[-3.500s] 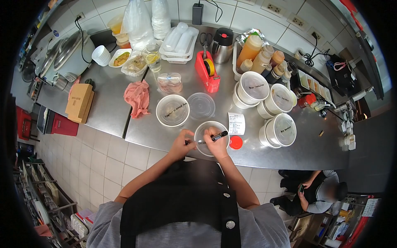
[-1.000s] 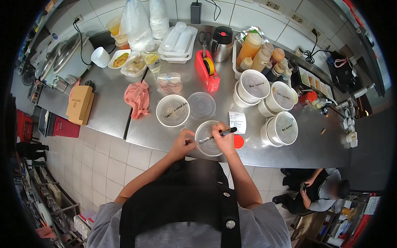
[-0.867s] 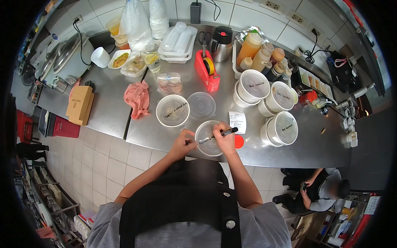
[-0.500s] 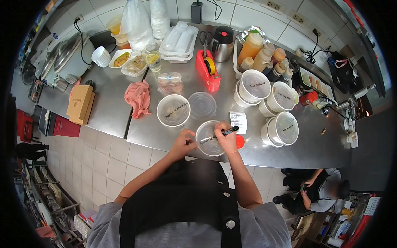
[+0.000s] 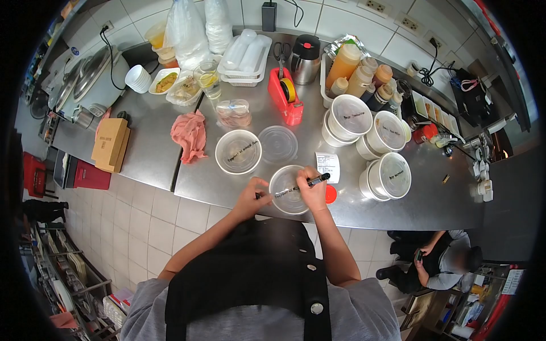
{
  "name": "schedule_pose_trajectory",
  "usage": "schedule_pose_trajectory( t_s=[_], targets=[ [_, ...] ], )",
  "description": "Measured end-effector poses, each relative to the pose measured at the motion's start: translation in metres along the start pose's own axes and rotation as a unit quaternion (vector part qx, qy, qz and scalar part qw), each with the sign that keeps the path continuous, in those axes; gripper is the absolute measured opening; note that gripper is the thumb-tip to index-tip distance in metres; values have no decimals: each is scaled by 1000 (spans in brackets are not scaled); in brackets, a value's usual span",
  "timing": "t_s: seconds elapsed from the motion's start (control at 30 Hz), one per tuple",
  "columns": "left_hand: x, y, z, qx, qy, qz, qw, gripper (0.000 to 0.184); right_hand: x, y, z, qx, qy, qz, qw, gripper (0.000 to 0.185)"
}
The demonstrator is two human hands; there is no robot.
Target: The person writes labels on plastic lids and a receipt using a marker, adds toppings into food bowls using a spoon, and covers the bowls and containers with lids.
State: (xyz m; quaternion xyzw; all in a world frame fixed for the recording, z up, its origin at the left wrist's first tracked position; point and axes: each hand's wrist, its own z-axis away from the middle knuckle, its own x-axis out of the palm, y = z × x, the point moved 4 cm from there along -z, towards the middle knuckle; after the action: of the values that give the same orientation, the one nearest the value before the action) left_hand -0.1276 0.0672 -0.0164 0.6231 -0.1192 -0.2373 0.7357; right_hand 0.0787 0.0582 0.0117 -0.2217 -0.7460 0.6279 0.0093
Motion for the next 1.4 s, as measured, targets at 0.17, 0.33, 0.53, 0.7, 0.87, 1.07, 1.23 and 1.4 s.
schedule_pose_trajectory(
  t_s=[0.17,0.33,0.53,0.7,0.87,1.07,1.23,1.4],
  targets=[
    [0,2,1,-2,1,-3,1000,39,-3,-8,0,-7,23,43,999,33],
    [0,2,1,2,3,5,1000,40,-4,-9,0,-41,46,41,997,32],
    [0,-2,1,10,5,7,1000,39,-3,-14,0,-74,52,68,994,31],
    [1,-6,0,11,1,9,1000,39,-5,-2,1,-19,84,21,996,31],
    [1,-1,0,5,-1,11,1000,39,-5,-8,0,-34,65,83,994,30],
    [1,-3,0,4,-2,11,1000,39,-6,-1,3,-30,77,59,995,29],
    [1,-2,1,5,-3,1,1000,38,-7,-8,2,-39,97,70,992,29],
    [1,-3,0,-1,-7,5,1000,38,-7,-5,2,-19,74,92,993,29]
  ],
)
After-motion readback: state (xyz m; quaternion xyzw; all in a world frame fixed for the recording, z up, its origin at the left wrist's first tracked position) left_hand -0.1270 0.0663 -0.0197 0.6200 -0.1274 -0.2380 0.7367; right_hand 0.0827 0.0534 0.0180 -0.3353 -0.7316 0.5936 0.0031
